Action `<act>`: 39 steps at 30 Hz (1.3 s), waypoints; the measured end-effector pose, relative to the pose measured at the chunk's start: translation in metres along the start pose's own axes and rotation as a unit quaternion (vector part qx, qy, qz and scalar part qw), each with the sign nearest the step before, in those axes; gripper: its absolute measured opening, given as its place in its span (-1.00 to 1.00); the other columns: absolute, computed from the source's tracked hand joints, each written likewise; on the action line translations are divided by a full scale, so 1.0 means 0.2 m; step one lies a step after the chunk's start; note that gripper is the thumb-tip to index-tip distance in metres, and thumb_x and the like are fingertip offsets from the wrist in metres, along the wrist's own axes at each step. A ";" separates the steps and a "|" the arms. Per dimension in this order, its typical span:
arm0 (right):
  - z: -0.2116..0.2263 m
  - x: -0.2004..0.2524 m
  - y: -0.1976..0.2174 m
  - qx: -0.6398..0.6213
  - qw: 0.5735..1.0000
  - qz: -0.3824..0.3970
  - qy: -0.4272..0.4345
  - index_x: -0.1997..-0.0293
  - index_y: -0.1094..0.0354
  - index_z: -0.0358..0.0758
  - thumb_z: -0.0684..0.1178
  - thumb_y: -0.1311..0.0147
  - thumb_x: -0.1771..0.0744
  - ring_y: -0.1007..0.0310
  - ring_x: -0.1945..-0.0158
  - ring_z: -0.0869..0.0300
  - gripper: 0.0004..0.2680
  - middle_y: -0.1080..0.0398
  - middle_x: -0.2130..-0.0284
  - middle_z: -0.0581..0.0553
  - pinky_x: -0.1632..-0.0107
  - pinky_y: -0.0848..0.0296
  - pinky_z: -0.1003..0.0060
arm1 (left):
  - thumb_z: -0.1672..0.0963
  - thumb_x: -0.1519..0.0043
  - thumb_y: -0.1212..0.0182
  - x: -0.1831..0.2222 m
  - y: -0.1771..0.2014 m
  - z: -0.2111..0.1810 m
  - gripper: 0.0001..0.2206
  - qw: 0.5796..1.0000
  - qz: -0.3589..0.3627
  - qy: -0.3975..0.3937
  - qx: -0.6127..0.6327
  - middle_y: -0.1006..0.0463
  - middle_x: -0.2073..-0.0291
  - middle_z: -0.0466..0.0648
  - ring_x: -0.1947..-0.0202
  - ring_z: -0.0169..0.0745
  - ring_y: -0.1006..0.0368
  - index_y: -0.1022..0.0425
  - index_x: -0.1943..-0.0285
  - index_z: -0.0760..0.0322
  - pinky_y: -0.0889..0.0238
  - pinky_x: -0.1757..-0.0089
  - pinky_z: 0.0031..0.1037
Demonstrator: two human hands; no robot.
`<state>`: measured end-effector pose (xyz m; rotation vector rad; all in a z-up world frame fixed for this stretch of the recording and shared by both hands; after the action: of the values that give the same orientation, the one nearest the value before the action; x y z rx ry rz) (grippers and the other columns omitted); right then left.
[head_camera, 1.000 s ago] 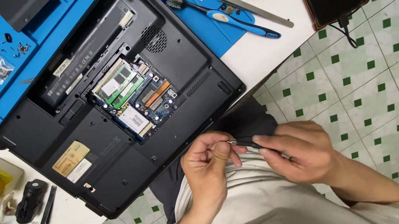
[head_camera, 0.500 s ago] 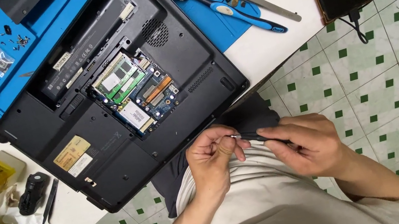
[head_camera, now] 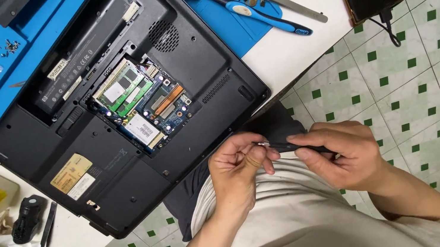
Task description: Using a screwdriver to remove or install screws on the internal components of a laptop during a repair process.
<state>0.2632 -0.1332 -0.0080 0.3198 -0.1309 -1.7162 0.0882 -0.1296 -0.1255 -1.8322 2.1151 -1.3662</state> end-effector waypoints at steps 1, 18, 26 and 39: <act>0.00 0.00 0.00 0.000 1.000 0.000 0.000 0.21 -0.57 -0.44 -0.29 -0.19 -0.26 -0.19 0.79 0.16 -0.89 -0.32 0.74 -0.15 0.67 -0.26 0.33 | 0.30 -0.20 -0.33 0.00 -0.01 0.00 -0.83 1.000 0.000 0.000 0.000 -0.60 0.35 0.35 0.45 0.12 -0.64 -0.52 0.07 0.63 -0.48 0.56 -0.48; 0.07 -0.10 0.13 0.256 0.964 0.044 0.051 0.08 -0.52 -0.47 -0.21 -0.15 -0.36 -0.21 0.64 0.23 -0.88 -0.46 0.51 -0.13 0.56 -0.15 0.39 | 0.24 -0.31 -0.21 -0.04 -0.16 -0.06 -0.79 0.992 0.017 0.105 -0.062 -0.59 0.23 0.25 0.35 -0.08 -0.60 -0.53 -0.09 0.52 -0.42 0.48 -0.55; 0.11 -0.22 0.16 0.391 0.907 0.125 0.093 0.11 -0.56 -0.21 -0.13 -0.18 -0.39 -0.22 0.61 0.24 -0.94 -0.30 0.63 0.07 0.58 -0.05 0.35 | 0.24 -0.31 -0.20 -0.04 -0.16 -0.06 -0.79 0.992 0.016 0.109 -0.063 -0.60 0.23 0.24 0.34 -0.09 -0.60 -0.52 -0.10 0.51 -0.42 0.46 -0.54; 0.14 -0.31 0.08 0.520 0.810 0.252 0.100 0.23 -0.47 -0.01 0.05 -0.09 -0.40 -0.29 0.65 0.16 -0.90 -0.28 0.64 0.13 0.67 -0.16 0.23 | 0.22 -0.35 -0.13 -0.03 -0.15 -0.06 -0.76 0.988 0.023 0.128 -0.079 -0.61 0.19 0.21 0.32 -0.15 -0.60 -0.50 -0.17 0.48 -0.42 0.44 -0.54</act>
<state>0.2790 -0.0770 0.0318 1.1576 -0.9328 -0.9205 0.1073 -0.1147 -0.1019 -1.7277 2.4394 -1.5373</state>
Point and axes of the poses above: each hand's wrist, its own x-axis away from the middle knuckle, its own y-axis out of the back of the hand, z = x × y, the point moved 7 cm from there along -x, towards the middle knuckle
